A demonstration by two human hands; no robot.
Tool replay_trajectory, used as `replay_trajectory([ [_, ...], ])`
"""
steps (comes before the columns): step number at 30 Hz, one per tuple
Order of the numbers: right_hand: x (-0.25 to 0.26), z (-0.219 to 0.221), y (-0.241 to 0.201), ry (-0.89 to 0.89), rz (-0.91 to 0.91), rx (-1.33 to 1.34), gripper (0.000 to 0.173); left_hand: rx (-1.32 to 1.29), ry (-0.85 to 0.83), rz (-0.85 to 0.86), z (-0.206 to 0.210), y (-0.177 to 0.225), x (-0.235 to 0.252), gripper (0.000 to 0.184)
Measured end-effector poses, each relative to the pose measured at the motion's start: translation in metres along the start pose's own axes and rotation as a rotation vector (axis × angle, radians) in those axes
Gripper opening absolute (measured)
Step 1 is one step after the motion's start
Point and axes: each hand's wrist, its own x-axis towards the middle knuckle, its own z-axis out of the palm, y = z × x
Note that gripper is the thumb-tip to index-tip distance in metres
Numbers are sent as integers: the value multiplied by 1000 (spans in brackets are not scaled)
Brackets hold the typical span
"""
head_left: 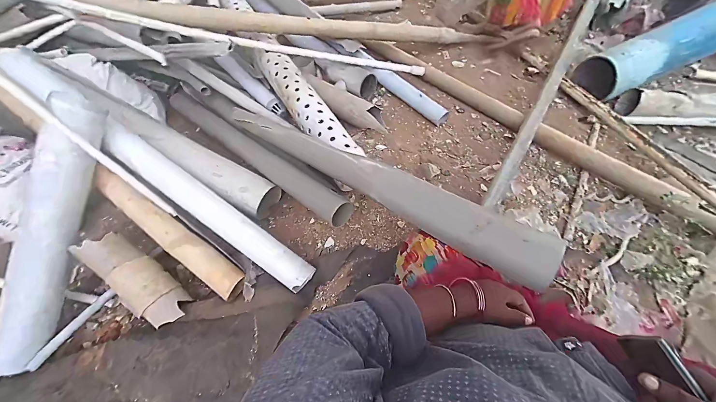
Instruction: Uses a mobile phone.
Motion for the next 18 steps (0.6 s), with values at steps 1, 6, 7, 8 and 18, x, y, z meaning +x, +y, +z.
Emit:
replay_trajectory([
  [1, -2, 1, -5, 31, 26, 15, 37, -16, -122, 26, 4, 12, 12, 35],
  [6, -8, -4, -23, 98, 131, 110, 39, 73, -404, 16, 12, 25, 57, 39],
  [7, -9, -6, -24, 93, 134, 136, 39, 72, -394, -2, 12, 23, 62, 41],
  [8, -10, -7, -22, 92, 126, 158, 40, 75, -375, -38, 13, 21, 64, 45],
  [18, -6, -16, -7, 208, -4, 448, 29, -158, -89, -404, 21, -21, 50, 52],
])
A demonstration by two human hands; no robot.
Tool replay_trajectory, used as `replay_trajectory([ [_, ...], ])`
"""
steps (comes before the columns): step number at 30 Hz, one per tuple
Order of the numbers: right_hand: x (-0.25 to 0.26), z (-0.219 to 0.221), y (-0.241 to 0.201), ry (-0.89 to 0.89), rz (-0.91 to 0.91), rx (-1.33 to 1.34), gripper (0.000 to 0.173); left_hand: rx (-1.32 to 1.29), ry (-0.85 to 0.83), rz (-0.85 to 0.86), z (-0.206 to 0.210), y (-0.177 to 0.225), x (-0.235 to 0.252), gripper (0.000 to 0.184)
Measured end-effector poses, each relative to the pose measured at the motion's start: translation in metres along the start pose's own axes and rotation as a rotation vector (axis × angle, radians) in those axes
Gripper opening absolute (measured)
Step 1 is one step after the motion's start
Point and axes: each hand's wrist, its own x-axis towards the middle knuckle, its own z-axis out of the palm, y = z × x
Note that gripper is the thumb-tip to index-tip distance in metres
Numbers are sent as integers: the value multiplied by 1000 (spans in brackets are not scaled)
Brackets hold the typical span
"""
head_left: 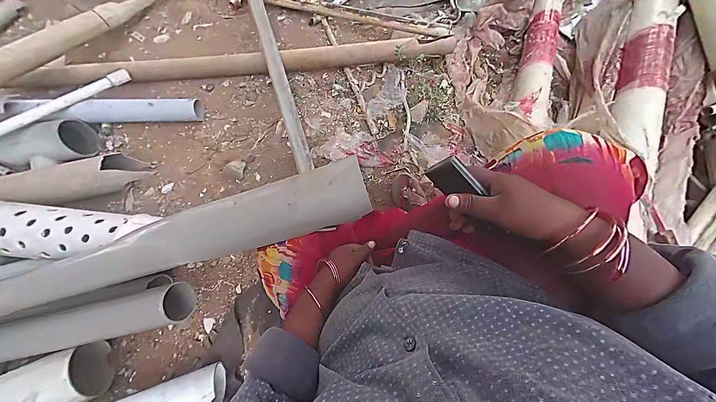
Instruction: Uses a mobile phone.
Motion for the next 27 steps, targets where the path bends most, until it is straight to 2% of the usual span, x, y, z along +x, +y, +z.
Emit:
replay_trajectory([
  [6, -3, -8, 0, -39, -6, 272, 25, -35, 137, -1, 4, -2, 7, 46],
  [9, -4, -15, 5, -73, -42, 463, 29, 52, 191, 74, 4, 9, 2, 37],
  [11, -6, -20, 8, -90, -52, 538, 38, 130, 207, 137, 2, 19, 0, 36],
  [13, -5, -22, 8, -114, -55, 575, 40, 183, 221, 201, -2, 31, -2, 36],
  [16, -1, -19, 6, -153, -42, 498, 29, 245, 253, 302, -7, 52, -6, 36],
  [19, -3, -18, -4, -182, -59, 177, 31, 338, 292, 436, -9, 82, -5, 33],
  [21, -6, -21, -9, -206, -51, 6, 39, 375, 279, 463, -9, 101, 0, 32],
  [25, -11, -23, -10, -218, -47, -33, 41, 295, 294, 462, 6, 112, 14, 31],
  [27, -12, -25, -9, -209, -76, -1, 44, 311, 271, 419, 16, 108, 22, 38],
])
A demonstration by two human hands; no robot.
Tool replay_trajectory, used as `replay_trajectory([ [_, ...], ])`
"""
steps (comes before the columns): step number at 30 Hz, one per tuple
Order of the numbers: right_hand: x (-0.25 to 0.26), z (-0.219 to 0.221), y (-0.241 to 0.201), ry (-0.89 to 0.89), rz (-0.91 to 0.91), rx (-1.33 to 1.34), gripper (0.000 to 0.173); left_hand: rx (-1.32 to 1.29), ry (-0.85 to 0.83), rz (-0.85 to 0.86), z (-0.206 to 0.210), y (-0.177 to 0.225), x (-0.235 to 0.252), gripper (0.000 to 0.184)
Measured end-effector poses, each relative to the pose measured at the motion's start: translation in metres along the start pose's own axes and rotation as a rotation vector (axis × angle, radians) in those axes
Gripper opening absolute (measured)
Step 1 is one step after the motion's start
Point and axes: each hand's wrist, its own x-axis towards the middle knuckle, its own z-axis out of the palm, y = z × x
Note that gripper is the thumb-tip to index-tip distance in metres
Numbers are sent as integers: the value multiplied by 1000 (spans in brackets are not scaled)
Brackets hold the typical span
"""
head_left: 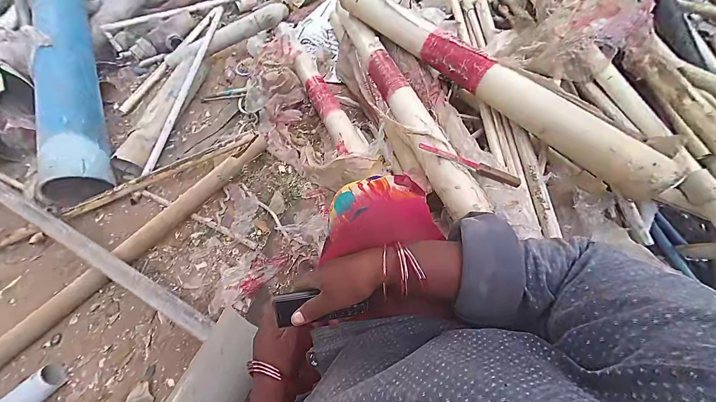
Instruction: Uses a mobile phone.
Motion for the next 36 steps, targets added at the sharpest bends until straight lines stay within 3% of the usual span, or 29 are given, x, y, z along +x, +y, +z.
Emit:
replay_trajectory([
  [4, -21, -10, 8, 161, -217, 130, 43, 56, -92, 129, 21, -49, 10, 44],
  [8, -57, -22, 32, 723, -462, 326, 45, 78, -91, 169, 24, -69, 2, 46],
  [11, -66, -32, 65, 1170, -416, 218, 49, 85, -96, 155, 26, -78, -2, 47],
  [13, -64, -31, 90, 1269, -306, 52, 49, 86, -99, 158, 28, -80, 0, 47],
  [16, -52, -11, 110, 1232, -119, -194, 50, 93, -148, 113, 25, -73, 1, 45],
  [18, -54, -4, 110, 1188, -76, -217, 49, 101, -163, 84, 24, -65, 1, 43],
  [24, -77, 30, 142, 1087, -45, -78, 51, 113, -194, 51, 24, -63, 1, 41],
  [28, -115, 55, 156, 832, 171, 216, 55, 74, -204, 39, 28, -76, 3, 42],
  [31, -139, 70, 163, 708, 323, 281, 56, 98, -154, 80, 28, -71, -3, 42],
  [36, -147, 81, 150, 751, 406, 247, 59, 208, -39, 158, 25, -65, -3, 38],
])
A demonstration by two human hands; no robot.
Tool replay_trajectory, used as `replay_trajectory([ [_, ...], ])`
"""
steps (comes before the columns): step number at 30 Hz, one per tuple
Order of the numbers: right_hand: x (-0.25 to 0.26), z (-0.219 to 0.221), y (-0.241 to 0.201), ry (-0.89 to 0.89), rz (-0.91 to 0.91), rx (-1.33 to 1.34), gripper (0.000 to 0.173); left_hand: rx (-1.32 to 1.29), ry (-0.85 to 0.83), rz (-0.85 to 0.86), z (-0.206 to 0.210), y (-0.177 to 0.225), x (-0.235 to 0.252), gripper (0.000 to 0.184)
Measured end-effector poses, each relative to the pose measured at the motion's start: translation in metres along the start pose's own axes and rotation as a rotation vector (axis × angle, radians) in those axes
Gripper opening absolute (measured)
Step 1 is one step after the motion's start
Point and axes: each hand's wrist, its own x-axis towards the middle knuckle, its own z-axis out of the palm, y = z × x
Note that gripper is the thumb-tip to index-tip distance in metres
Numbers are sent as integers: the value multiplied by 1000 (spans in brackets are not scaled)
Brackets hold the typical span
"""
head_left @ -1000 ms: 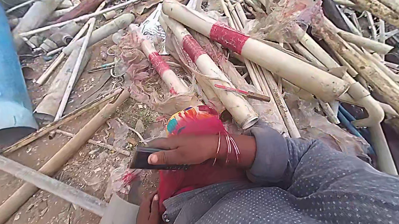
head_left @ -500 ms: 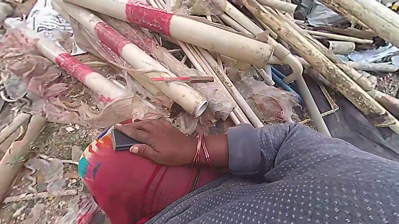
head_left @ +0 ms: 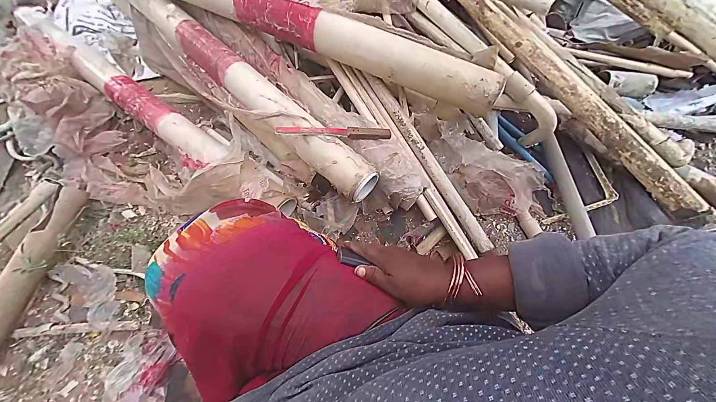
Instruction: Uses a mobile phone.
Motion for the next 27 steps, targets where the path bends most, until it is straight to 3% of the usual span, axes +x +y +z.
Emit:
replay_trajectory([
  [5, -17, 20, -27, 173, -362, -102, 72, 159, 40, 198, -3, -3, 9, 42],
  [8, -3, 34, -42, 312, -633, -262, 67, 246, 74, 271, -7, 1, 16, 42],
  [10, 12, 36, -48, 363, -691, -314, 59, 306, 121, 340, -4, -2, 23, 43],
  [13, 32, 28, -50, 347, -620, -261, 55, 387, 113, 326, -2, -9, 27, 40],
  [20, 55, -5, -16, 30, -118, 223, 51, 613, -90, 24, -5, 1, 18, 32],
  [24, 48, -9, -1, -43, -12, 158, 50, 717, -244, -105, -10, 16, 23, 40],
  [27, 42, -21, -16, 30, 3, 310, 47, 818, -353, -180, -15, 24, 29, 45],
])
